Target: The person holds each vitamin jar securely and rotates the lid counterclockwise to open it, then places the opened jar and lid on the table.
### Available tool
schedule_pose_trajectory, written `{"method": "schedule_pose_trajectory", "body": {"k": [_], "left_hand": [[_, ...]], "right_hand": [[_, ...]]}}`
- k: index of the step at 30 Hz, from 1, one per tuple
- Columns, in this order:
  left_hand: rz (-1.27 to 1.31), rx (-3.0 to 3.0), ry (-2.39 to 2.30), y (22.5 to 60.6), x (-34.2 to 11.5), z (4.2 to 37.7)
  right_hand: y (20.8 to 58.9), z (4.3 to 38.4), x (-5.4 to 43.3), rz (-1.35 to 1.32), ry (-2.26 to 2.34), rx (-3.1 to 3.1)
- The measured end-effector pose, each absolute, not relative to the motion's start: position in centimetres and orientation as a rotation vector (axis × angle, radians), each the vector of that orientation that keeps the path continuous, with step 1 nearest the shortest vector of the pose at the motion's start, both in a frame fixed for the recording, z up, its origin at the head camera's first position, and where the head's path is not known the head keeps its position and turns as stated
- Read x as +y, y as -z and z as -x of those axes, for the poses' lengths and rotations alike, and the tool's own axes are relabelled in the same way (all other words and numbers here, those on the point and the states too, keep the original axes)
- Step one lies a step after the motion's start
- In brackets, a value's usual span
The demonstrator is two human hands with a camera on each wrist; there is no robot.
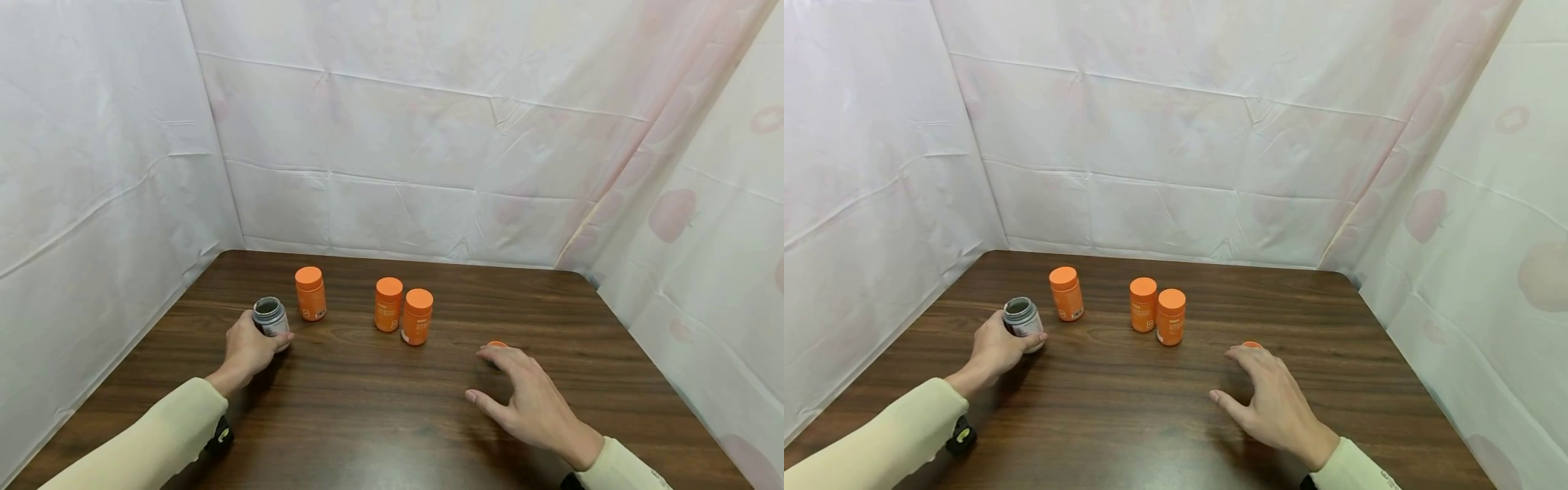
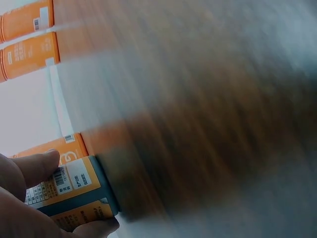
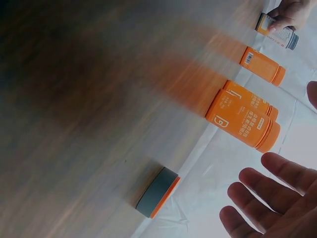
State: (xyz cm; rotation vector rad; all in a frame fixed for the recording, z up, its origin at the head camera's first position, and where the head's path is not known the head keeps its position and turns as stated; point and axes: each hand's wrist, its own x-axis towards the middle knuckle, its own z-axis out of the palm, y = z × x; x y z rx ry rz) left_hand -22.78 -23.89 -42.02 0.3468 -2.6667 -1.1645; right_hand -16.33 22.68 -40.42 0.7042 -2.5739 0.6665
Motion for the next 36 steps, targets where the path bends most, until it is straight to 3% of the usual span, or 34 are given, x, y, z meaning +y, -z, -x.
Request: {"method": "schedule_pose_trajectory", "body": {"k": [12, 36], "left_hand": [[-0.339, -2.586, 1.124, 41.2, -23.8, 22.7], [0.083, -2.293, 0.986, 36.4, -18.7, 24.0]], "right_hand": [[40.3, 16.2, 22.4, -0.709, -0.665, -2.572], [40.2, 16.2, 22.4, -0.706, -0.672, -2.568]]}}
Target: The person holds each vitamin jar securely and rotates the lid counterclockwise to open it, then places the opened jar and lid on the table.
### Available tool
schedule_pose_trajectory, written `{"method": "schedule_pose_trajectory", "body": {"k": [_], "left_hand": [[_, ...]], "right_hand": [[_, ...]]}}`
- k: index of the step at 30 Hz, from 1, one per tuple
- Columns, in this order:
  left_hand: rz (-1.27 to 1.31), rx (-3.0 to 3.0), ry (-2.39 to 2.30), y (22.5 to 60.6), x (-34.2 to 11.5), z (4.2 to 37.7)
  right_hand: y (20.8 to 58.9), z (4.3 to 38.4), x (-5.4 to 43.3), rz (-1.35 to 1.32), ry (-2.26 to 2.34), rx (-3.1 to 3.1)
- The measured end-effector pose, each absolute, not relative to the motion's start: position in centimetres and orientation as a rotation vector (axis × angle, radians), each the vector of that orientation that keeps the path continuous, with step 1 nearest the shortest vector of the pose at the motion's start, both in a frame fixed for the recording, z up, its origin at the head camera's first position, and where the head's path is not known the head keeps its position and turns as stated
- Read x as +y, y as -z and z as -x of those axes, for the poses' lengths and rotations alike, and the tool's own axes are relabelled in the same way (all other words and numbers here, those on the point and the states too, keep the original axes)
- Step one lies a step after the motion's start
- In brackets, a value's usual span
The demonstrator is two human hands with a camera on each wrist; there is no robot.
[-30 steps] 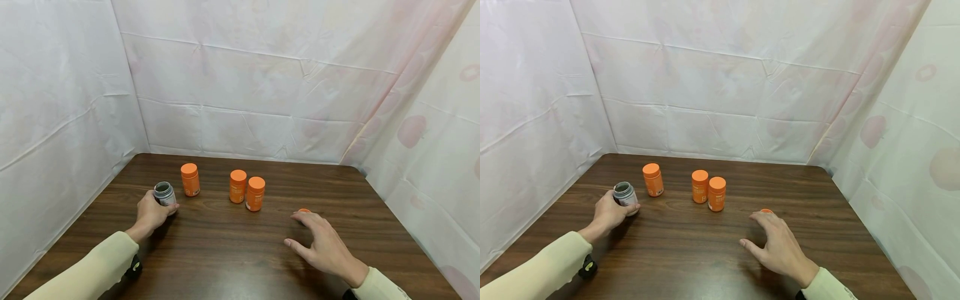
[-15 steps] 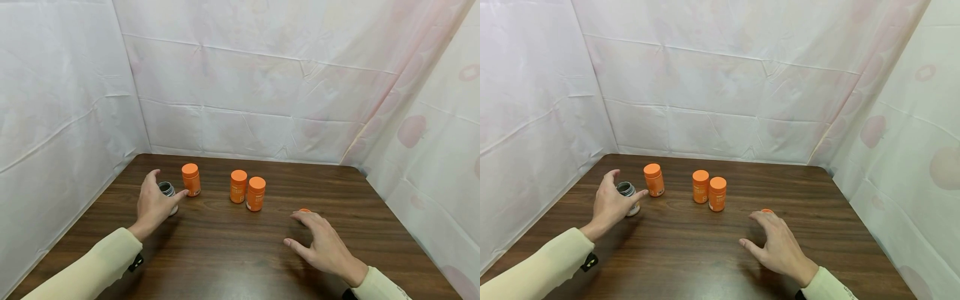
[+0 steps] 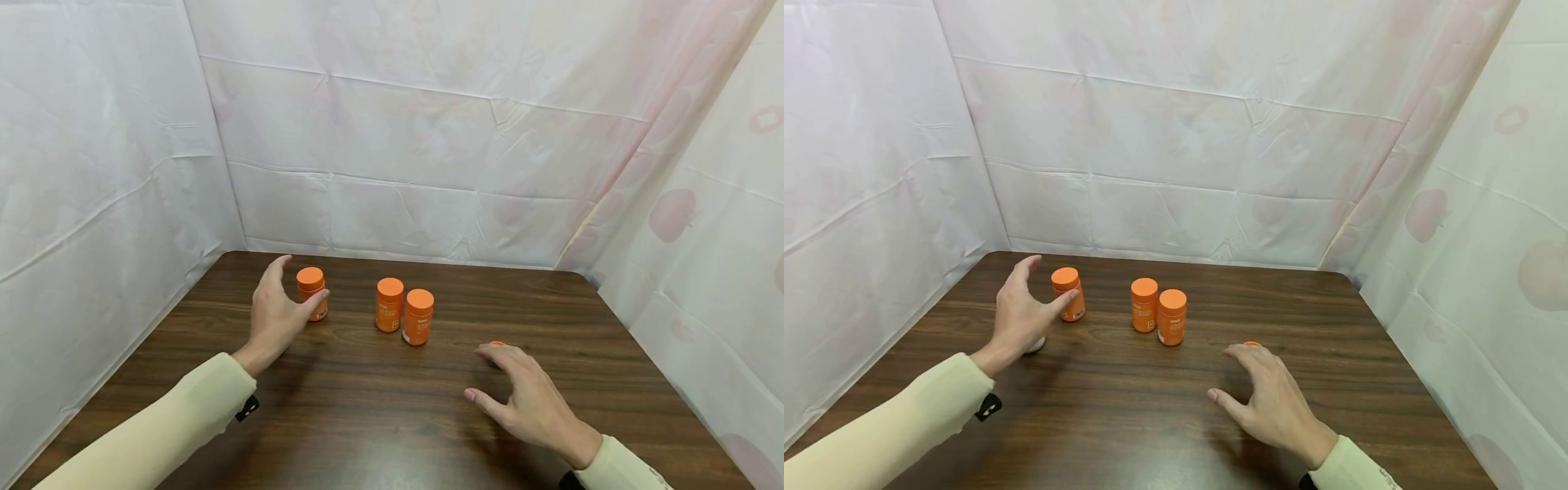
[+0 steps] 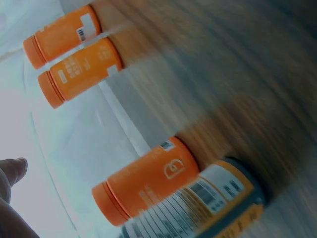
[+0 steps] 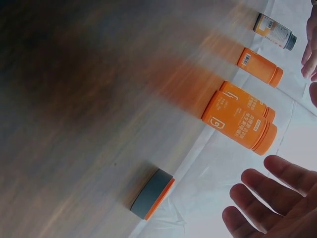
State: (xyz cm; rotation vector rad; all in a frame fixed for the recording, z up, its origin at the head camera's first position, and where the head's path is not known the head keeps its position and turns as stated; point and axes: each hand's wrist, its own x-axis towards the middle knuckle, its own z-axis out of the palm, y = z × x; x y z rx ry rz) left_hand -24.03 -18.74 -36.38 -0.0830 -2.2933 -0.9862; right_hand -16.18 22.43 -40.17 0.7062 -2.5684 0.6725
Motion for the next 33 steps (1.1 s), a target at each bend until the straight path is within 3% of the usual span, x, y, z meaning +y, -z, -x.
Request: {"method": "schedule_pose_trajectory", "body": {"k": [33], "left_hand": [[-0.296, -2.227, 1.304, 38.4, -15.9, 28.8]], "right_hand": [[40.3, 15.8, 22.4, -0.742, -0.651, -2.543]]}}
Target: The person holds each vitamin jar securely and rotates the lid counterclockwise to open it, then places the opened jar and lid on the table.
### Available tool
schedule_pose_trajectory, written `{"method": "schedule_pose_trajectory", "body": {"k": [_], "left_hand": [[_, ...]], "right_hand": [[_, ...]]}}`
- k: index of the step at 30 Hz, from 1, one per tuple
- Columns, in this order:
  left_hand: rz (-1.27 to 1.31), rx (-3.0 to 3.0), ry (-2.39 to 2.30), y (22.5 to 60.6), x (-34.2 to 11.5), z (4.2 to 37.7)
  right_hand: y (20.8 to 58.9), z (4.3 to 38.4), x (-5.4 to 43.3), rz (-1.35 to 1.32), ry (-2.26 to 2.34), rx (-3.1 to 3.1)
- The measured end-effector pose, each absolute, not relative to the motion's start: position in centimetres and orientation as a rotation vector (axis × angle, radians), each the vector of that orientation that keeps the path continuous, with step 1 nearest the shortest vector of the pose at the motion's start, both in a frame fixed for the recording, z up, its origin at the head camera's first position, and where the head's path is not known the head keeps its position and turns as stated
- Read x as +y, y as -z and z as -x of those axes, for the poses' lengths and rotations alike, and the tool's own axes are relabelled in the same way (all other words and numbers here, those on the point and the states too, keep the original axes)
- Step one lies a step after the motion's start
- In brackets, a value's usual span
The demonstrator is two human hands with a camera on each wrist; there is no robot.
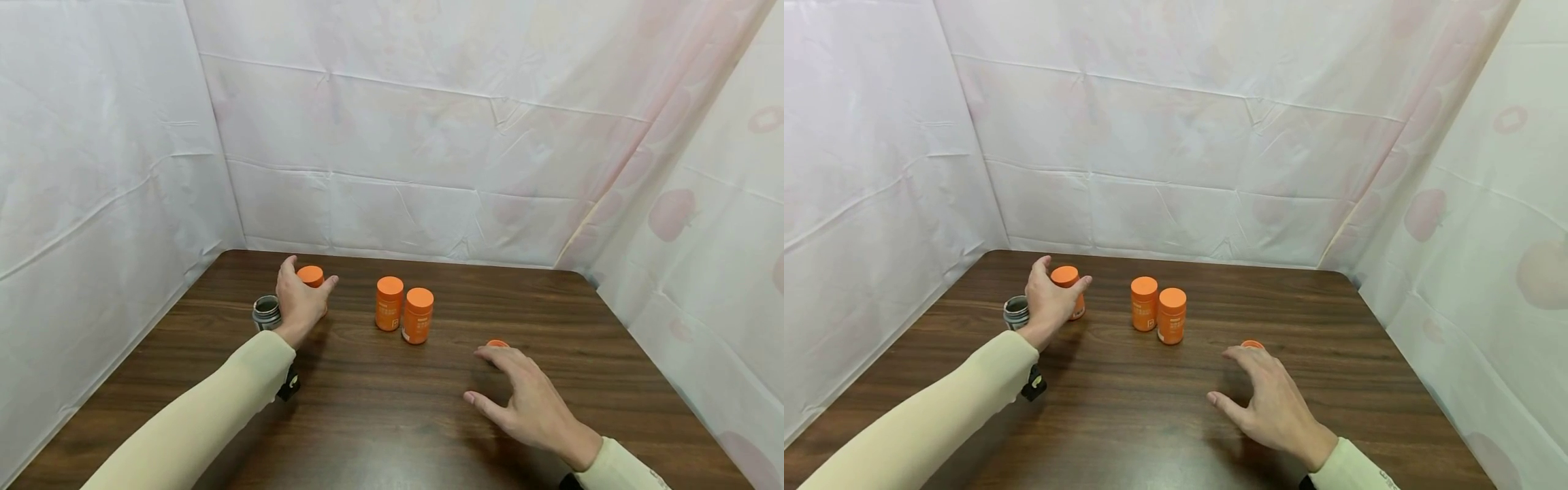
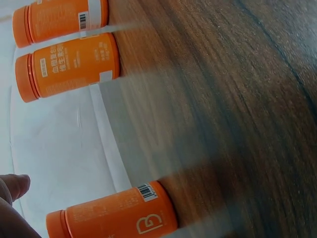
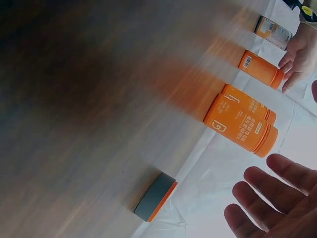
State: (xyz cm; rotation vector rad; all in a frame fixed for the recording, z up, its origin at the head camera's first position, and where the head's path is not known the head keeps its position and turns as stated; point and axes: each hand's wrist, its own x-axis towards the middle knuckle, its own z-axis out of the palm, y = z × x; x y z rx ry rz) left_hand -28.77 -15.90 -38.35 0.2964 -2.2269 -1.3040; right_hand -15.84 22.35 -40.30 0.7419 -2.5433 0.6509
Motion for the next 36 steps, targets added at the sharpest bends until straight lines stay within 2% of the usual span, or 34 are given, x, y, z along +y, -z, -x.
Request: {"method": "schedule_pose_trajectory", "body": {"k": [36], "left_hand": [[-0.485, -2.337, 1.409, 41.0, -15.9, 30.0]], "right_hand": [[40.8, 15.9, 22.2, -0.765, -0.642, -2.525]]}}
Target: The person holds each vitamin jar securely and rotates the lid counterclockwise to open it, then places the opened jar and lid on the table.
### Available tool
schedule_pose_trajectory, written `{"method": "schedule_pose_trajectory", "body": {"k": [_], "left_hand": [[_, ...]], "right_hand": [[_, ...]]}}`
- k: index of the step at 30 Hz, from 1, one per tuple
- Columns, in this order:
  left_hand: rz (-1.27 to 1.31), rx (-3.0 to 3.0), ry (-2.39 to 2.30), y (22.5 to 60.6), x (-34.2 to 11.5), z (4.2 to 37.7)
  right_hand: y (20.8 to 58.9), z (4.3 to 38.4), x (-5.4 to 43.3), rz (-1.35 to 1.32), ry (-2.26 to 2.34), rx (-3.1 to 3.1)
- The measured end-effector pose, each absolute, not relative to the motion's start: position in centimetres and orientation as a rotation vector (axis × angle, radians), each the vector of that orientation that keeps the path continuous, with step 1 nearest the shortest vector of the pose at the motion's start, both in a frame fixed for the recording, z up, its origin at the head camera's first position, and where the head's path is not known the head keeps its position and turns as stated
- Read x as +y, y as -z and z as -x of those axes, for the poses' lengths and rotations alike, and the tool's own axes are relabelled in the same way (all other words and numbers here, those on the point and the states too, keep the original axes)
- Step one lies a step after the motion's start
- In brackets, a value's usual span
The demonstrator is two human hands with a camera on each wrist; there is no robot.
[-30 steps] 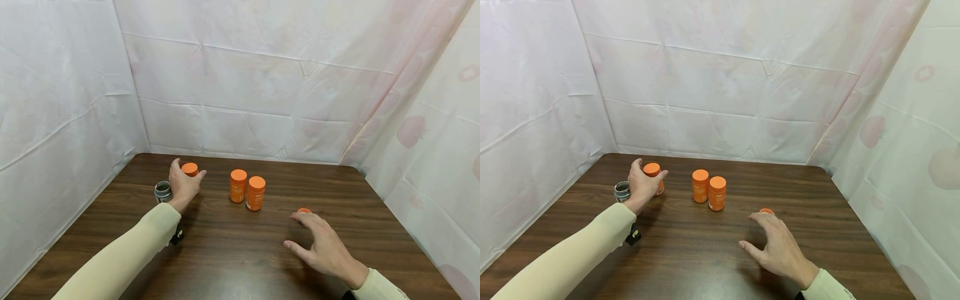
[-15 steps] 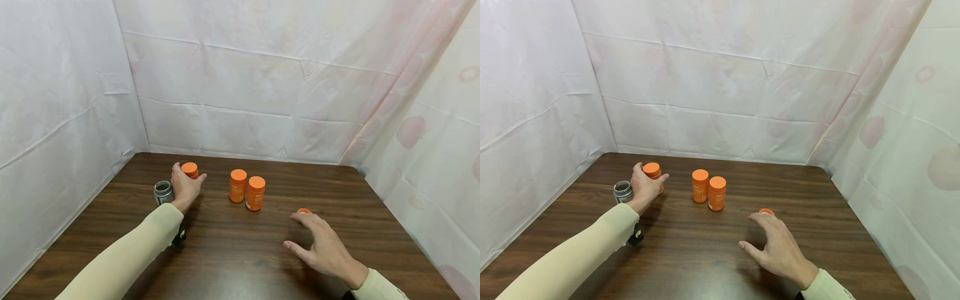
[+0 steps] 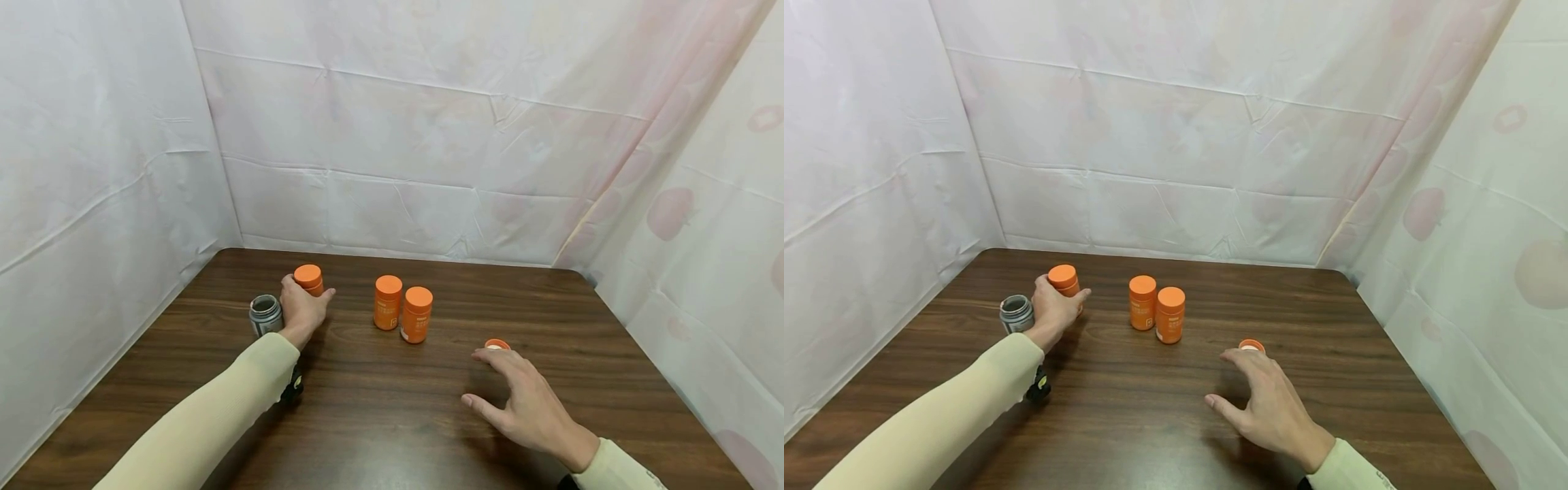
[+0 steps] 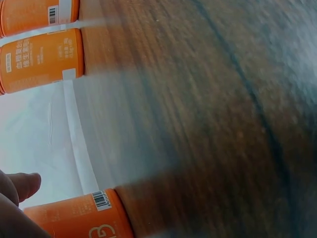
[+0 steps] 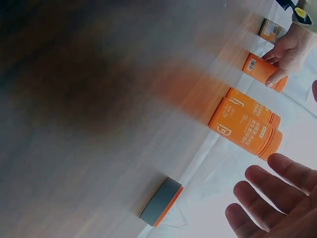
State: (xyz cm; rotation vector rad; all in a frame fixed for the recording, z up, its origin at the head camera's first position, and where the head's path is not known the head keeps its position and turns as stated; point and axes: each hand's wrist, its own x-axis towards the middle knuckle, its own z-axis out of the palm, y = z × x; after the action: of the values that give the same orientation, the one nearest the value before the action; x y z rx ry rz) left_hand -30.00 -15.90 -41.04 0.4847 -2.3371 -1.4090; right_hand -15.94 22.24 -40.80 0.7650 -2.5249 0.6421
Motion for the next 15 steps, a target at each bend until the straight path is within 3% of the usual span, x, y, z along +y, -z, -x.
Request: {"method": "schedule_pose_trajectory", "body": {"k": [15], "left_hand": [[-0.385, -2.355, 1.314, 40.91, -15.77, 29.61]], "right_hand": [[40.76, 15.93, 22.19, -0.757, -0.653, -2.537]]}}
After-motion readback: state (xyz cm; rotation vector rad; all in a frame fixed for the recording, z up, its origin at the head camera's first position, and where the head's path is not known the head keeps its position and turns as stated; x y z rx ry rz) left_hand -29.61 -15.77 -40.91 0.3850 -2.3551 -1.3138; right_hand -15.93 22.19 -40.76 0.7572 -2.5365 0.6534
